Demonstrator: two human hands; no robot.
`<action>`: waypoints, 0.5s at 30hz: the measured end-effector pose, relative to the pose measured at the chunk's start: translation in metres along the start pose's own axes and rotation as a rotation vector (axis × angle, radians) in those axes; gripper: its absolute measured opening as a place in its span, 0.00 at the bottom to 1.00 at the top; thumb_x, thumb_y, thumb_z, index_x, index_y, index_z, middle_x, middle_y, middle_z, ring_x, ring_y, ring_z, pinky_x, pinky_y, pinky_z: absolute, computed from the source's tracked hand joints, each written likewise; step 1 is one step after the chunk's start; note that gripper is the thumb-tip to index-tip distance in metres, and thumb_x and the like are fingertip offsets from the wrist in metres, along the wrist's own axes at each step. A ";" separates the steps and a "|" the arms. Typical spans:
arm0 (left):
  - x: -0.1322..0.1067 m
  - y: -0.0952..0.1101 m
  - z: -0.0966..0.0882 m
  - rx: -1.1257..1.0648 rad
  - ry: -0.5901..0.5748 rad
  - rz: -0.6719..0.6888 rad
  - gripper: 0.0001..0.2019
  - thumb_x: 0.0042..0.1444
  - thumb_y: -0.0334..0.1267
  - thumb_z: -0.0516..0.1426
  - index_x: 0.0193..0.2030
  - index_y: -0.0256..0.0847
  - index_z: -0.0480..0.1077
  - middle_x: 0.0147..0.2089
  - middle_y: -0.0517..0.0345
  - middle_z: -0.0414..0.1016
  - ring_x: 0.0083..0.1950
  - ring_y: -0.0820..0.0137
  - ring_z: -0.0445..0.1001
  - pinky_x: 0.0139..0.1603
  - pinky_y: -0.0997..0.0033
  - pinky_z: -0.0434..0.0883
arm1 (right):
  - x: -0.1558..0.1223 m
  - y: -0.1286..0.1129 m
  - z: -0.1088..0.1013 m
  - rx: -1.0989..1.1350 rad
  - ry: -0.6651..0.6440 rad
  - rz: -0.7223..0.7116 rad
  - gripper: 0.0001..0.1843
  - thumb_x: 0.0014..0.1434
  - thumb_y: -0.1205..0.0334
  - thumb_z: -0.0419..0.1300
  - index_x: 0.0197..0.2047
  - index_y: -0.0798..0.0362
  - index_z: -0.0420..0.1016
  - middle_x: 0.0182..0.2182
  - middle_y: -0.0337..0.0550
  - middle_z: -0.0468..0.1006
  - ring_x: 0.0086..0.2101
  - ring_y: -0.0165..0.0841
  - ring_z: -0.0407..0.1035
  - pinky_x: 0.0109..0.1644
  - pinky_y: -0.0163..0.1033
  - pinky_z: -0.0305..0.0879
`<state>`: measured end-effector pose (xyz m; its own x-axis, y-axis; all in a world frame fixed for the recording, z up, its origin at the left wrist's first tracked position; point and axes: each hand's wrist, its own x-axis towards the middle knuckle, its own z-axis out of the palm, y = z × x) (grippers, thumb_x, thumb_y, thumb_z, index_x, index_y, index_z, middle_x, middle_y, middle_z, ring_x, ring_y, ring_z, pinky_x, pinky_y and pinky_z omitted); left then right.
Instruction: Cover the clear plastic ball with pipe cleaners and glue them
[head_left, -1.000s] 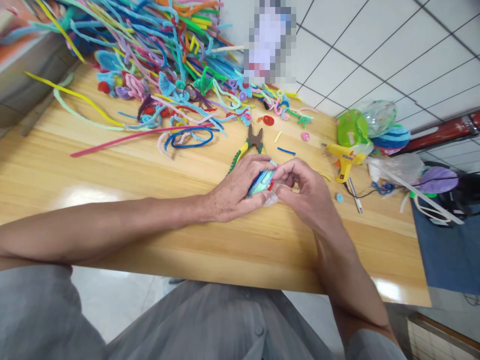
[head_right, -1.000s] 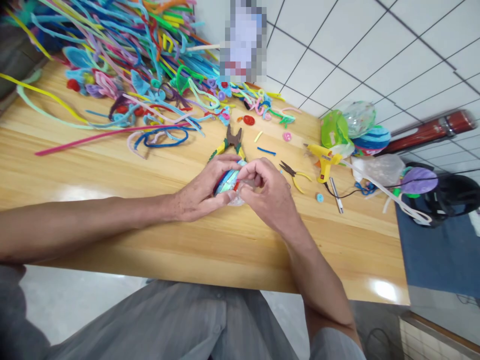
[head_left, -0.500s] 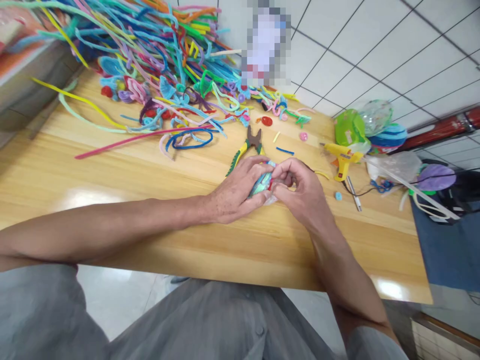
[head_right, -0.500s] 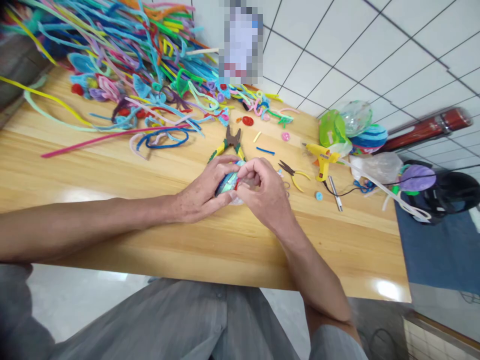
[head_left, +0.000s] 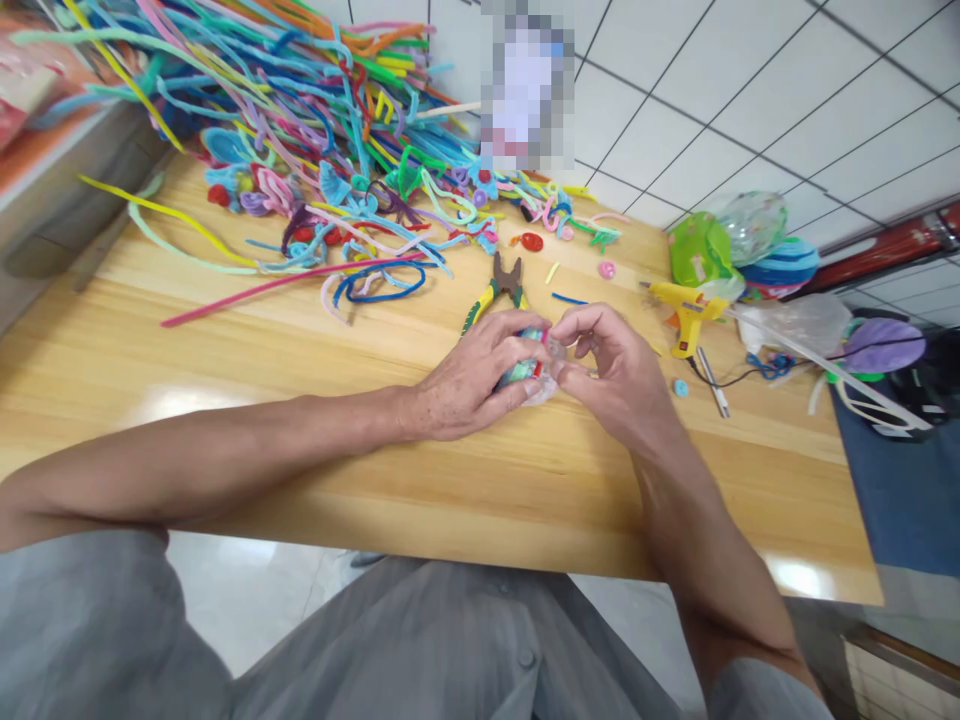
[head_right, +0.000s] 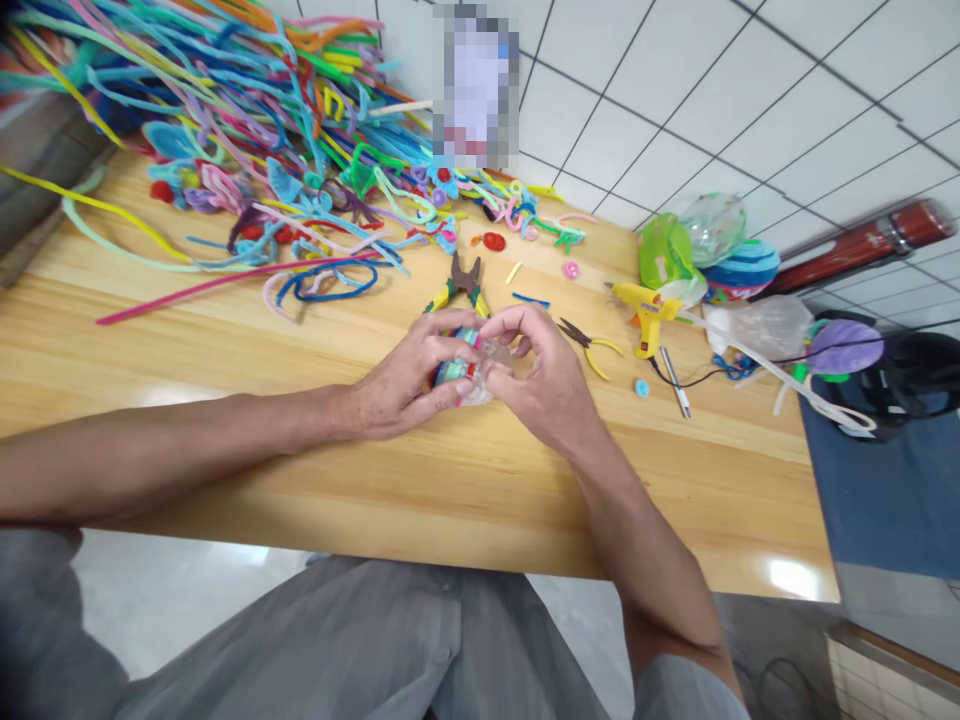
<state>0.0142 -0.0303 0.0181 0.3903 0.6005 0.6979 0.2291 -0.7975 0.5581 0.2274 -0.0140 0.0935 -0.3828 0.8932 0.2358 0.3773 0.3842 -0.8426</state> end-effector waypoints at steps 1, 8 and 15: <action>0.000 0.000 0.000 0.016 -0.011 0.001 0.13 0.77 0.42 0.55 0.64 0.47 0.67 0.70 0.41 0.71 0.73 0.55 0.70 0.73 0.44 0.71 | -0.001 0.001 0.001 -0.018 -0.001 -0.014 0.15 0.53 0.68 0.65 0.44 0.44 0.79 0.42 0.38 0.81 0.43 0.38 0.72 0.48 0.47 0.65; 0.004 -0.003 -0.003 0.076 -0.027 0.009 0.13 0.76 0.44 0.57 0.62 0.46 0.67 0.68 0.41 0.73 0.71 0.56 0.73 0.71 0.45 0.73 | -0.005 0.006 0.004 -0.062 0.006 -0.070 0.13 0.57 0.68 0.67 0.45 0.44 0.76 0.45 0.39 0.81 0.45 0.40 0.74 0.48 0.48 0.65; 0.004 -0.002 -0.003 0.090 -0.019 0.017 0.14 0.77 0.46 0.56 0.63 0.46 0.67 0.67 0.41 0.74 0.71 0.56 0.73 0.71 0.47 0.73 | -0.005 0.004 0.006 -0.079 -0.005 -0.119 0.16 0.57 0.71 0.67 0.46 0.43 0.75 0.46 0.38 0.79 0.46 0.39 0.73 0.49 0.48 0.65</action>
<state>0.0126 -0.0257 0.0213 0.4119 0.5862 0.6977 0.3008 -0.8102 0.5032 0.2259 -0.0183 0.0859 -0.4329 0.8391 0.3293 0.3938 0.5047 -0.7683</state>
